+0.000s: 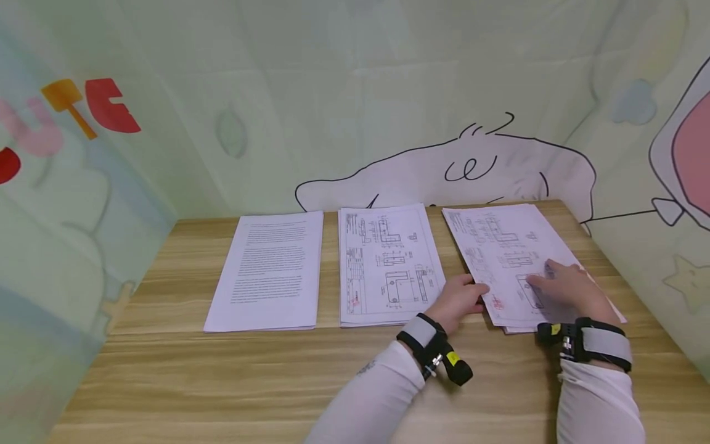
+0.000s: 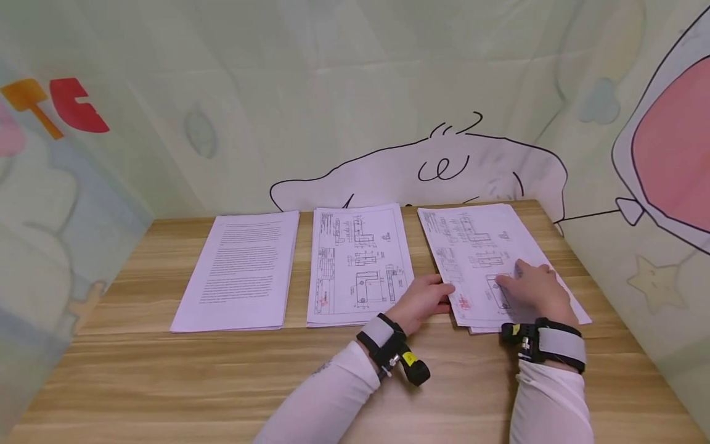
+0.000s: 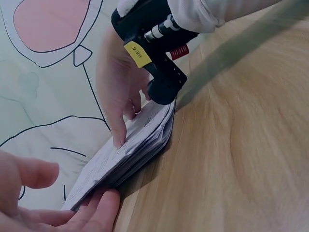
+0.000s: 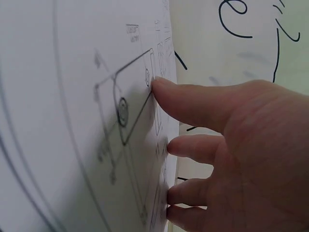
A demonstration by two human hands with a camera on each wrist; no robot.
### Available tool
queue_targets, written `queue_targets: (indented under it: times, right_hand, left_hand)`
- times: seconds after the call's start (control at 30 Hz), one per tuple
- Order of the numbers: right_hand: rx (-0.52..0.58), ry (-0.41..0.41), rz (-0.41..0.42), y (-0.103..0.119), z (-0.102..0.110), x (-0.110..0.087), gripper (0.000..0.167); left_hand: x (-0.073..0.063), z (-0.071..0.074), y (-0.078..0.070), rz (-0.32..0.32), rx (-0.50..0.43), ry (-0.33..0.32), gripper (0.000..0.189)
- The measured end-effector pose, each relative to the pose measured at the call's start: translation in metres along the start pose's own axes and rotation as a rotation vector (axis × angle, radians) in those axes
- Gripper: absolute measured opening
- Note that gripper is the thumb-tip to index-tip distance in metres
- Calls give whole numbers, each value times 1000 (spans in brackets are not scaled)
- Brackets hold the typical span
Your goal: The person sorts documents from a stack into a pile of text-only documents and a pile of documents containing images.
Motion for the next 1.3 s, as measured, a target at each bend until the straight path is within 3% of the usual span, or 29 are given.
queue_targets:
  times: [0.13, 0.33, 0.63, 0.9, 1.03, 1.17, 1.3]
  right_hand:
    - [-11, 25, 43, 8, 2, 0, 96]
    - [23, -14, 48, 15, 10, -2, 91]
    - [96, -54, 69, 34, 9, -2, 90]
    - [339, -186, 66, 65, 9, 5, 96]
    - [462, -248, 61, 81, 5, 7, 96]
    - [629, -207, 65, 93, 0, 9, 92]
    - [797, -95, 109, 105, -6, 10, 82]
  left_hand:
    - [0, 3, 0, -14, 4, 20, 26]
    - [-2, 7, -2, -87, 26, 17, 31]
    - [-10, 26, -5, -187, 8, -36, 33]
    - [-21, 63, -17, -273, 48, -47, 38]
    - [-27, 80, -30, -303, 48, -69, 39]
    - [-35, 97, -45, -357, 55, -79, 36]
    - [-43, 115, -55, -403, 52, -82, 34]
Point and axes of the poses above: each hand's wrist, its own x-axis towards the middle knuckle, its own z-axis out of the back of the hand, y = z × x, the point moved 4 cm from there along x, towards the middle knuckle, and after that the axes turned 5 degrees about -x, right-handed, at the moved point
